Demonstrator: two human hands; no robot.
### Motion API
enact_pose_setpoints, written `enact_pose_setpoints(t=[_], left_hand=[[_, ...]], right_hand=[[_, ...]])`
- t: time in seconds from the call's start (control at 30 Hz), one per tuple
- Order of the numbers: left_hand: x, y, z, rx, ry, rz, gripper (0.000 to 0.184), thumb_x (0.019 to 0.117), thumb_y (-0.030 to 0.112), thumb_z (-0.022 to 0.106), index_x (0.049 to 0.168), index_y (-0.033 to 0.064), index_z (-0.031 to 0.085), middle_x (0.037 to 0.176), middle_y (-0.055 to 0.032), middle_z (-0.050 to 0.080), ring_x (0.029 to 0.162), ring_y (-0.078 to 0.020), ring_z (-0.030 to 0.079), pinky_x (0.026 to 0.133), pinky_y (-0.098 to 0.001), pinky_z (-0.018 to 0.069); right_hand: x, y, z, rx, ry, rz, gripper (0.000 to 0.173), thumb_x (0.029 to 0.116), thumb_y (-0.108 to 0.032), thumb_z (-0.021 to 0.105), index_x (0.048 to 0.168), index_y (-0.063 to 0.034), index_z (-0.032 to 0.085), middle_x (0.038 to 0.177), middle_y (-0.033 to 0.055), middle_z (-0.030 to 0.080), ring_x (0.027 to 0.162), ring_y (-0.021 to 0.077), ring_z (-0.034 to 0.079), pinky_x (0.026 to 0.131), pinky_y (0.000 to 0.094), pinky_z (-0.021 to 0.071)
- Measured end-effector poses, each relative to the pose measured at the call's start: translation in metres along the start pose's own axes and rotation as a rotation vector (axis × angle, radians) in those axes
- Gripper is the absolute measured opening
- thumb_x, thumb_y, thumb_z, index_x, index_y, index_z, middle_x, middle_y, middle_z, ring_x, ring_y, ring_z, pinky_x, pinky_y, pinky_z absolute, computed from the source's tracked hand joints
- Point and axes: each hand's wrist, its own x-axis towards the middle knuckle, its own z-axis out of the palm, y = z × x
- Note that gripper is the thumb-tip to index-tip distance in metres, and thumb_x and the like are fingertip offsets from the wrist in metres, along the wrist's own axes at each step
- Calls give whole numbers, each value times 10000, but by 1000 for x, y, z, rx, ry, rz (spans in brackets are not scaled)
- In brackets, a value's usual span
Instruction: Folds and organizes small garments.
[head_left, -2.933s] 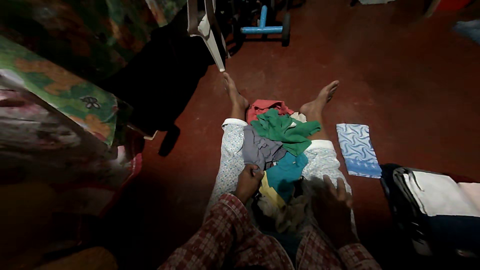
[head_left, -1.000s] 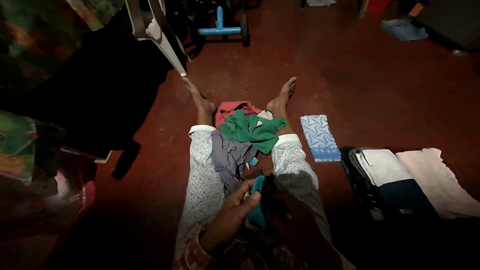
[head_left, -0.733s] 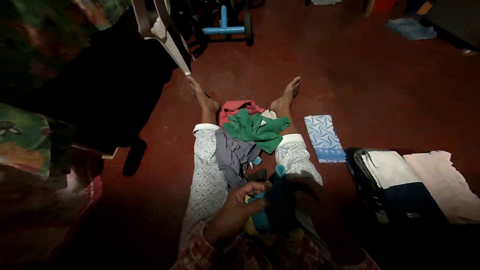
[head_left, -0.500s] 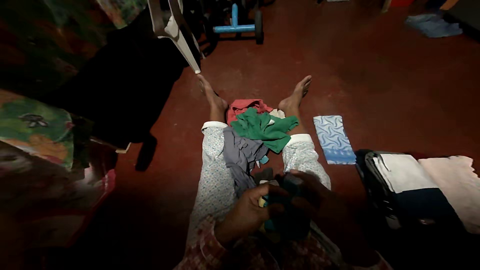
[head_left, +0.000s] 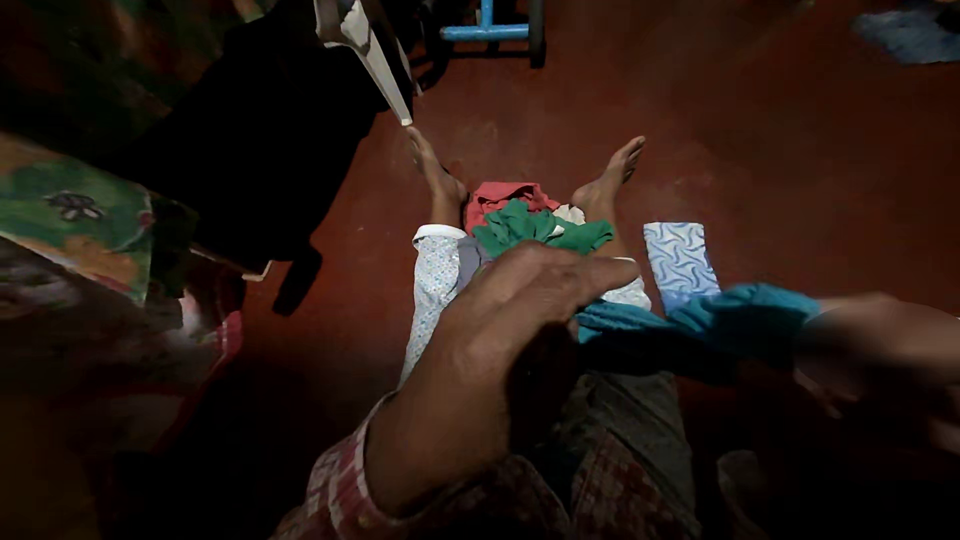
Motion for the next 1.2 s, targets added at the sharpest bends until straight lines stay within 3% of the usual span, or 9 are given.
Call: enact_pose_setpoints(t=[0.1, 0.2, 0.3, 0.37, 0.53, 0.73, 1.03, 1.1, 1.2], left_hand=[[-27, -11, 8, 137, -218, -150, 218, 949, 157, 631, 1131, 128, 747, 1027, 6, 728, 979, -120, 658, 909, -394, 488], [-62, -29, 24, 44, -431, -310, 160, 904, 141, 669, 1036, 97, 750, 954, -45, 713, 939, -194, 673, 901, -480, 495], [-90, -44, 34, -133, -473, -369, 172, 910, 87, 651, 1049, 36, 738, 981, -100, 716, 921, -181, 684, 843, -349, 557], [-97, -47, 36, -262, -464, -434, 193, 946, 92, 632, 1093, 3, 720, 1012, -130, 701, 942, -166, 667, 844, -299, 549], [-95, -51, 38, -437, -328, -498, 194, 1004, 204, 615, 996, 22, 682, 925, -28, 656, 828, -16, 603, 740, -174, 506], [-96, -52, 37, -501, -213, -508, 139, 1003, 191, 632, 958, 65, 671, 860, 38, 649, 737, 25, 585, 668, -146, 499], [-95, -55, 31, -504, -154, -429, 186, 1006, 240, 641, 954, 66, 681, 880, 36, 647, 812, 20, 597, 729, -157, 506], [-96, -57, 30, -482, -165, -431, 180, 995, 237, 656, 960, 62, 686, 888, 32, 656, 824, 17, 607, 740, -160, 513], [-99, -60, 29, -375, -238, -428, 164, 962, 186, 690, 1001, 27, 704, 920, -34, 668, 852, -32, 629, 773, -181, 534]], right_hand=[[-31, -7, 13, -153, -92, 195, 308, 958, -143, 619, 1241, -21, 634, 1154, 58, 678, 1057, -20, 608, 938, 133, 489], [-68, 3, 20, -155, -332, 481, 282, 928, -106, 647, 1169, 16, 723, 1072, 208, 714, 941, 178, 686, 856, 269, 570], [-83, 2, 19, -83, -610, 742, 325, 909, -165, 721, 1153, 48, 704, 1082, 235, 692, 964, 284, 692, 881, 386, 581], [-94, 5, 17, -81, -668, 729, 373, 889, -199, 754, 1152, 62, 705, 1070, 253, 698, 943, 310, 690, 873, 407, 576], [-94, 14, 20, -189, -737, 608, 296, 903, -190, 736, 1094, 34, 708, 1020, 231, 683, 882, 352, 692, 797, 489, 584], [-93, 28, 20, -147, -909, 682, 379, 965, -322, 683, 1123, 22, 714, 1088, 243, 685, 996, 398, 670, 884, 560, 532], [-80, 17, 27, -220, -799, 743, 321, 1043, -161, 512, 1172, 99, 649, 1100, 292, 677, 1003, 433, 682, 902, 583, 532], [-83, 21, 31, -221, -551, 753, 291, 1028, -141, 487, 1049, 89, 663, 909, 201, 683, 819, 287, 682, 760, 458, 562], [-67, 14, 35, 187, -117, 1137, 191, 1054, -87, 454, 1036, 24, 607, 867, -9, 641, 760, 18, 622, 723, 221, 564]])
